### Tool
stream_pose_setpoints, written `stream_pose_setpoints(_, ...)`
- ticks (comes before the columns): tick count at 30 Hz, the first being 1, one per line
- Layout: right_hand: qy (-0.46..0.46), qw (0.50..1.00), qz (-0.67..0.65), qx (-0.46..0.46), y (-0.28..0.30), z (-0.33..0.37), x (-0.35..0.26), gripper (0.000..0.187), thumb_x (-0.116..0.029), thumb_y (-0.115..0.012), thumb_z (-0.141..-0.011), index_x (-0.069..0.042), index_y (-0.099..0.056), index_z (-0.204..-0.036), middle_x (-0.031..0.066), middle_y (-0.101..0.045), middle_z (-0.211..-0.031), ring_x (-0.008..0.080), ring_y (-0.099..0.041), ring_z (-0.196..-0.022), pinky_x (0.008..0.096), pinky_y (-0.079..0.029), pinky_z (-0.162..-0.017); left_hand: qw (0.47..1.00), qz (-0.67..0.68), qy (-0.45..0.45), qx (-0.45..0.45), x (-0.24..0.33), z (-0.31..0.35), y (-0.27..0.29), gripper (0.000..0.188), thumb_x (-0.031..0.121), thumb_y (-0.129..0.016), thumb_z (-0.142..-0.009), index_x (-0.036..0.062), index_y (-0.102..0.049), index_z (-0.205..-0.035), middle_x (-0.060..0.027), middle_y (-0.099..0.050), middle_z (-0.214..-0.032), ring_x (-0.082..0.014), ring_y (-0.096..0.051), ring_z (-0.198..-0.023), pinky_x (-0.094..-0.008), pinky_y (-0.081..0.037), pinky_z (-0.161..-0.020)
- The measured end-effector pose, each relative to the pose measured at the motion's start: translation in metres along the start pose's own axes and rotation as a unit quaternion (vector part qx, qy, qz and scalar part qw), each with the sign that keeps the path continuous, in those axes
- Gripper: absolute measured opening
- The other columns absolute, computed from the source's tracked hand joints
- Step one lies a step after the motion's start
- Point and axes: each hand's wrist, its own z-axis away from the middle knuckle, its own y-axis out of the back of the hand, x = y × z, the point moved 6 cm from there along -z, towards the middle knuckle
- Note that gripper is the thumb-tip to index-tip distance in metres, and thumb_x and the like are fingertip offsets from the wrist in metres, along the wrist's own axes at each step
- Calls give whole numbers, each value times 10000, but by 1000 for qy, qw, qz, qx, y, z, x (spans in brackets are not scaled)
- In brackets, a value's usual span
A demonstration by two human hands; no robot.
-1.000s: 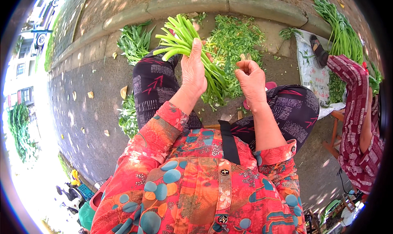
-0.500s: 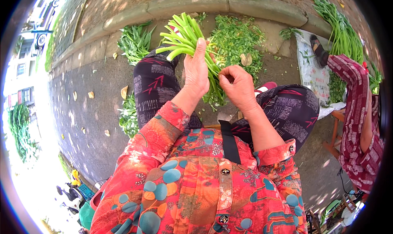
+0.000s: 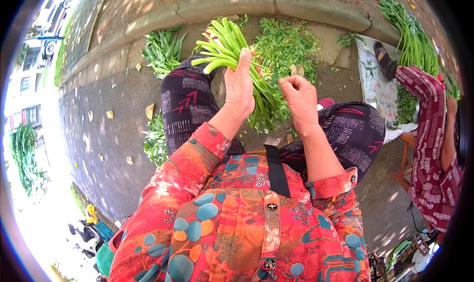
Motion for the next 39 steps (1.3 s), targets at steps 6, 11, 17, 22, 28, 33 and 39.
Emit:
stream_pose_setpoints(6,163,981,108,-9,-9,7,-18,111,-114,-657,-792,-24,-663,-855,56,-616,-770,146,-576,-644,276,-466,-606,1000,4,0,2,2,0,1,421,445,-579,-894,46,-562,-1027,-35,-542,-706,-128,-525,-633,-263,-441,-582)
stream_pose_setpoints(11,224,947,226,-45,-25,24,-34,92,-113,-660,-768,-51,-657,-836,90,-617,-777,240,-610,-690,326,-485,-622,1000,13,12,-3,3,4,-3,370,396,-594,-898,49,-538,-1014,-27,-522,-740,-111,-507,-649,-254,-431,-584)
stream_pose_setpoints(17,353,880,318,1,-26,32,-49,63,-69,-654,-719,-54,-603,-754,92,-584,-728,289,-589,-668,365,-472,-599,1000,3,20,-12,2,8,-9,368,393,-582,-907,47,-540,-1024,-25,-523,-751,-110,-500,-653,-256,-425,-586)
stream_pose_setpoints(22,398,847,351,-2,-25,33,-55,57,-95,-616,-680,-71,-566,-667,80,-558,-680,272,-571,-660,397,-432,-587,999,-12,40,-19,-2,12,-15,379,391,-575,-912,32,-560,-1033,-26,-531,-755,-108,-502,-660,-256,-428,-595)
stream_pose_setpoints(28,175,962,206,-39,-17,18,-35,82,-125,-619,-678,-44,-627,-685,94,-607,-690,261,-610,-638,350,-487,-596,996,9,64,-56,-3,10,-12,403,401,-581,-905,24,-569,-1046,-31,-537,-742,-117,-515,-658,-256,-440,-614)
stream_pose_setpoints(33,68,995,56,-45,-10,12,-21,98,-92,-608,-693,-5,-648,-711,30,-625,-630,74,-537,-566,242,-445,-553,994,14,61,-86,-2,11,-15,453,444,-555,-907,19,-536,-1064,-47,-546,-785,-140,-542,-700,-268,-457,-645)
stream_pose_setpoints(39,-34,997,-55,-42,-6,9,-10,73,-63,-606,-704,3,-634,-689,-14,-585,-620,38,-470,-557,215,-408,-522,994,10,54,-92,-1,13,-19,455,436,-570,-901,10,-538,-1058,-44,-546,-788,-140,-541,-703,-268,-462,-644)
